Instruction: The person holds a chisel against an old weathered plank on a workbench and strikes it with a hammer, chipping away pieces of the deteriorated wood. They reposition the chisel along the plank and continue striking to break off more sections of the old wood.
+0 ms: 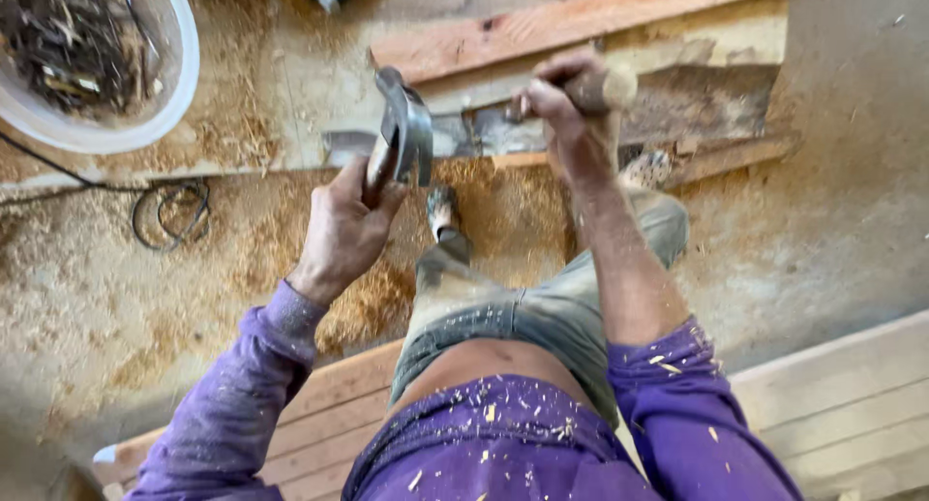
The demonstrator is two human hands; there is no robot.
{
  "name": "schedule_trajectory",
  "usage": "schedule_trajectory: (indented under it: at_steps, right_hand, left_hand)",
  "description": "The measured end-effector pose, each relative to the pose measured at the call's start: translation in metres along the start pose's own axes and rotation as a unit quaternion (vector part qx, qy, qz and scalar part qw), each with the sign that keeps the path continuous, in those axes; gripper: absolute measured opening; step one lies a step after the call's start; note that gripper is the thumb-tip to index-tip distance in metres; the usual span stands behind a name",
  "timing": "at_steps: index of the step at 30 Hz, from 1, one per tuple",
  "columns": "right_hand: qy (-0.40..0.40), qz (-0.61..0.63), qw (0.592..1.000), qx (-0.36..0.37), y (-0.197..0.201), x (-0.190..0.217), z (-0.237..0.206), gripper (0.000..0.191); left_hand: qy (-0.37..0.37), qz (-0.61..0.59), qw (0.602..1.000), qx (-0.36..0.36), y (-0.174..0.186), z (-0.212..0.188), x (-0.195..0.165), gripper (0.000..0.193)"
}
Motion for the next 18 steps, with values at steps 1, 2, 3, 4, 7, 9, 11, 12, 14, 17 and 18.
schedule_trajectory:
  at_steps: [1,2,3,4,7,9,11,12,14,17,18]
  right_hand:
    - [0.015,-0.033,0.999,0.028,-0.006,0.003,0.001,0.016]
    - [0.039,-0.068,0.995,0.059,-0.013,0.007,0.006,0.015]
    - [0.031,-0.047,0.997,0.061,-0.018,0.009,0.007,0.016]
    - [0.021,-0.025,0.998,0.062,-0.023,0.010,0.006,0.017]
    - [0.006,0.007,0.998,0.066,-0.037,0.014,0.003,0.018]
    - [-0.003,0.016,0.998,0.067,-0.042,0.014,0.000,0.019]
    - [-0.016,0.025,0.997,0.067,-0.044,0.011,-0.008,0.019]
    - [-0.013,0.019,0.998,0.064,-0.044,0.010,-0.009,0.020]
    - [-0.009,0.009,0.998,0.061,-0.043,0.008,-0.015,0.020]
    - [-0.008,0.014,0.999,0.040,-0.039,0.006,-0.023,0.021]
    - [0.007,-0.017,0.999,0.043,-0.038,0.008,-0.027,0.019]
  left_hand:
    - [0.024,-0.021,0.999,0.005,0.000,-0.001,0.006,0.025]
    - [0.023,-0.019,1.000,-0.006,0.001,-0.004,0.007,0.022]
    - [0.024,-0.017,0.999,-0.017,0.003,-0.007,0.009,0.020]
    - [0.028,-0.016,0.999,-0.027,0.006,-0.010,0.010,0.019]
    - [0.009,-0.049,0.998,-0.036,0.010,-0.018,0.011,0.021]
    - [0.009,-0.038,0.998,-0.046,0.012,-0.021,0.013,0.024]
    - [0.018,-0.036,0.998,-0.048,0.013,-0.023,0.017,0.025]
    - [0.024,-0.041,0.998,-0.047,0.012,-0.023,0.019,0.025]
    - [0.023,-0.049,0.998,-0.045,0.012,-0.024,0.020,0.024]
    - [0.014,-0.049,0.998,-0.039,0.010,-0.026,0.020,0.020]
    - [0.020,-0.044,0.998,-0.034,0.010,-0.026,0.022,0.020]
Point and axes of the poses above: each hand's wrist, its own z-axis towards the middle knuckle, its own y-axis out of the back of the hand, x = y × z, the point moved 7 cm from there along z, towards the middle knuckle, and after that the axes turned 11 degrees about y, right-handed, at the moved point
